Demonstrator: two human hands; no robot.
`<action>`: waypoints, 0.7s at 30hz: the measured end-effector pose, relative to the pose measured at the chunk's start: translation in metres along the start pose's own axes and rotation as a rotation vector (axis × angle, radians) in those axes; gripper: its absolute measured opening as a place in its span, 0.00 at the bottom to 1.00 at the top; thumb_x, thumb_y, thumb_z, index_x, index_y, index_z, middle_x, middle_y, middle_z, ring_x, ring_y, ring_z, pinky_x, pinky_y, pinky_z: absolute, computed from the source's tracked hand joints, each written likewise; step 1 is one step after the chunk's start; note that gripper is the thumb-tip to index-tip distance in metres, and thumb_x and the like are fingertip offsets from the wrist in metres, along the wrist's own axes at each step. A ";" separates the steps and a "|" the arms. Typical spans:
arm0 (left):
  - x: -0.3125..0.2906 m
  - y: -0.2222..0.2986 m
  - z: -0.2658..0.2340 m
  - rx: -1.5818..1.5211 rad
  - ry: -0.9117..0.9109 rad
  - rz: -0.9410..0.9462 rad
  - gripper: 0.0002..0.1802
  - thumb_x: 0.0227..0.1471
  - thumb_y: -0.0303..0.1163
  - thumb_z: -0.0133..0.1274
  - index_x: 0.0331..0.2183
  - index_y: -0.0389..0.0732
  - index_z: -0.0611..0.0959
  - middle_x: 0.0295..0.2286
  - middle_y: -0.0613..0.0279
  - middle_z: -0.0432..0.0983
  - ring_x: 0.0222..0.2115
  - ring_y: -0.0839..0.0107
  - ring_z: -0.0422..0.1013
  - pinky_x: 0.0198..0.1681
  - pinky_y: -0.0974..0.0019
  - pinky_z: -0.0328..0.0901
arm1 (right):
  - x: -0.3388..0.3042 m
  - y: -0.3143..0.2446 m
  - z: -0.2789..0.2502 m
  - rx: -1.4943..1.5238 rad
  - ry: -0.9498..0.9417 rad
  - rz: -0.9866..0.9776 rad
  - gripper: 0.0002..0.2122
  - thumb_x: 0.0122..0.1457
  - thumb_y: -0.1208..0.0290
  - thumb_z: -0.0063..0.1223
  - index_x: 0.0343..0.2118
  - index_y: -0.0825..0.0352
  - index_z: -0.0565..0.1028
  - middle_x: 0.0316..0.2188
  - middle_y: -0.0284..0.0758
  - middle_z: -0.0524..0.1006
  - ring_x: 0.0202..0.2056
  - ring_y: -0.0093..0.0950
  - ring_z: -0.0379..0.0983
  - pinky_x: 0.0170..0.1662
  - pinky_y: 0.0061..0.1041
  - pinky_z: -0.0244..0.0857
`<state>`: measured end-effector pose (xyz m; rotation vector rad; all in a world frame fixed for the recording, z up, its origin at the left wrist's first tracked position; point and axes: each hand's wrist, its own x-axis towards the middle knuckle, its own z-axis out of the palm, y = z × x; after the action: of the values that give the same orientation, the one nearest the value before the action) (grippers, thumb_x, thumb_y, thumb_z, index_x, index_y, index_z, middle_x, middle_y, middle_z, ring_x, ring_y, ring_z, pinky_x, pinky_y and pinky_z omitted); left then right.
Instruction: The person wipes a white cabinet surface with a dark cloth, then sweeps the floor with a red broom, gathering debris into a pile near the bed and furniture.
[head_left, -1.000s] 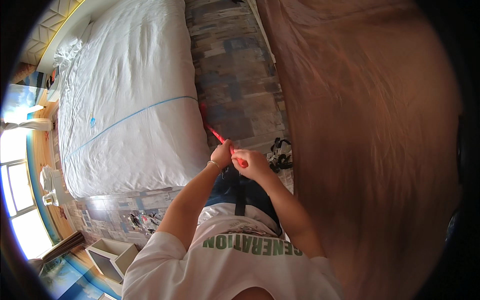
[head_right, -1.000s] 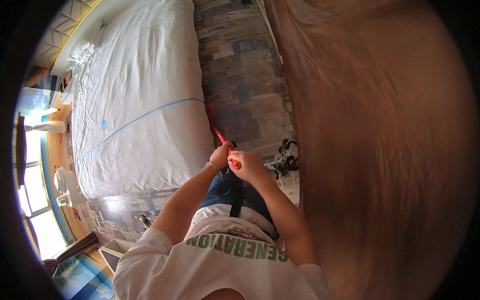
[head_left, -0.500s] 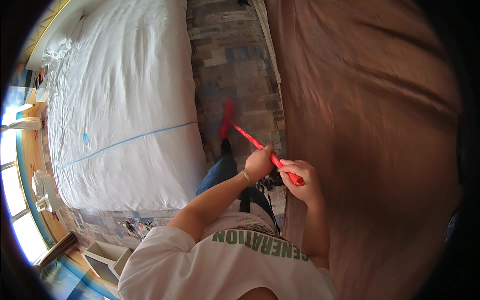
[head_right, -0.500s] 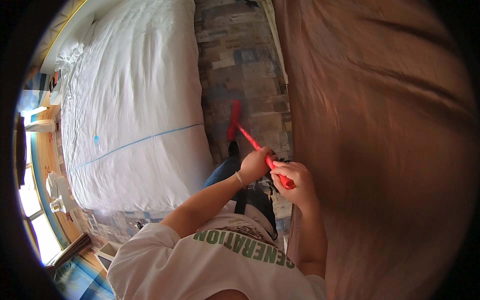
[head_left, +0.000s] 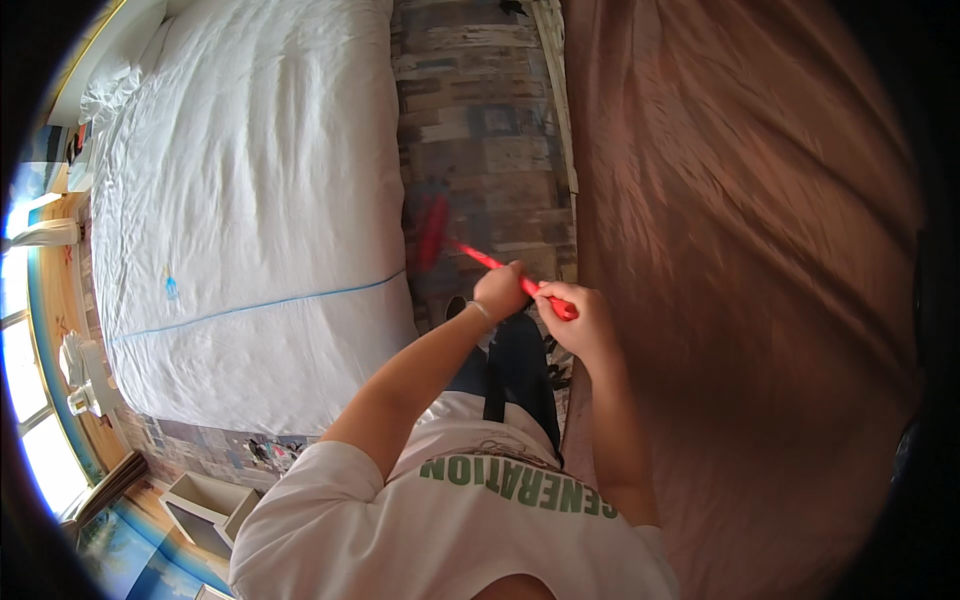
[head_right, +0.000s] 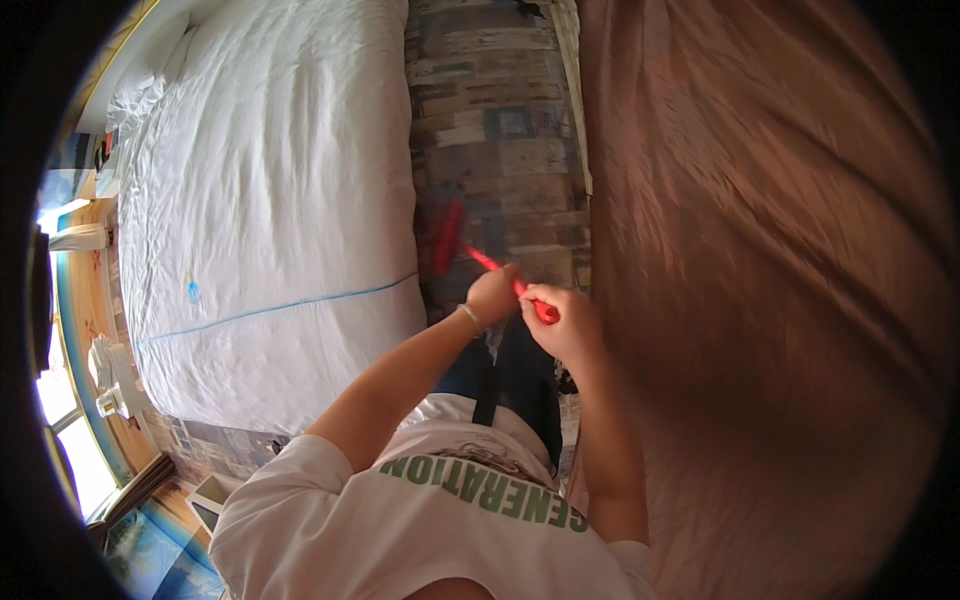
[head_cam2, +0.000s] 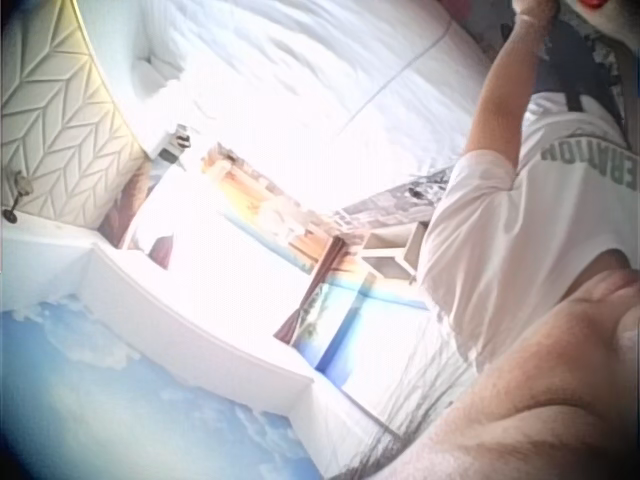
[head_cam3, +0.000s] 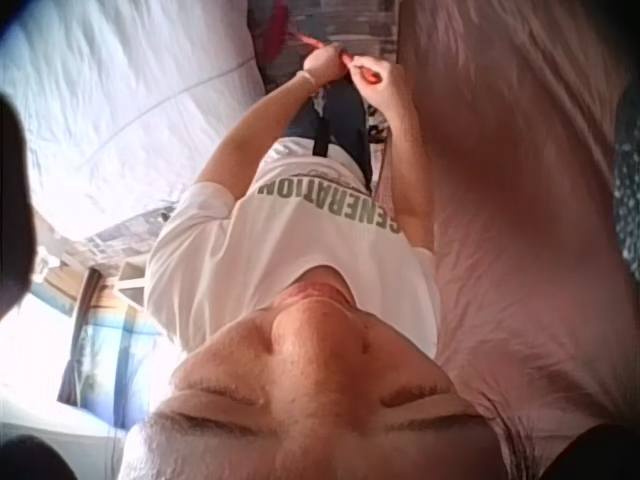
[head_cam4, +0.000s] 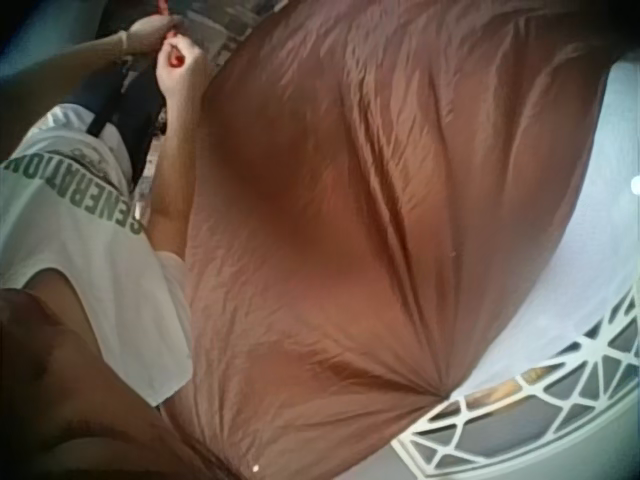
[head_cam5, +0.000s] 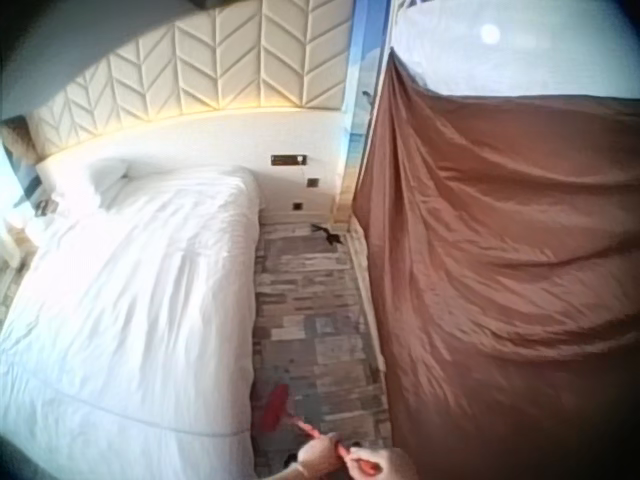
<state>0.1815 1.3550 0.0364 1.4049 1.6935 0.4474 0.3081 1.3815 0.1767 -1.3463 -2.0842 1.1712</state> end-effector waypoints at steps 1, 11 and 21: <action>0.008 0.004 0.004 -0.107 0.004 0.055 0.13 0.44 0.37 0.56 0.30 0.41 0.75 0.24 0.49 0.76 0.28 0.52 0.74 0.30 0.55 0.67 | 0.005 -0.006 -0.010 -0.033 -0.006 -0.039 0.04 0.48 0.74 0.56 0.27 0.67 0.76 0.30 0.40 0.78 0.32 0.40 0.75 0.33 0.29 0.68; 0.044 0.055 -0.071 -0.158 0.203 -0.060 0.15 0.50 0.43 0.52 0.30 0.41 0.74 0.23 0.45 0.75 0.28 0.49 0.73 0.30 0.52 0.66 | 0.088 -0.019 -0.047 -0.028 -0.132 -0.399 0.06 0.44 0.78 0.58 0.26 0.66 0.74 0.30 0.36 0.77 0.31 0.36 0.73 0.38 0.31 0.66; 0.164 -0.039 -0.092 0.049 0.055 -0.139 0.12 0.45 0.36 0.53 0.33 0.42 0.75 0.26 0.49 0.76 0.30 0.52 0.74 0.32 0.55 0.67 | 0.211 0.050 0.000 0.054 -0.116 -0.328 0.03 0.49 0.75 0.56 0.28 0.65 0.77 0.26 0.39 0.78 0.26 0.36 0.74 0.31 0.29 0.65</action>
<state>0.0865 1.5174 -0.0039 1.3094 1.8446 0.3721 0.2389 1.5765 0.1127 -0.8857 -2.2298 1.1743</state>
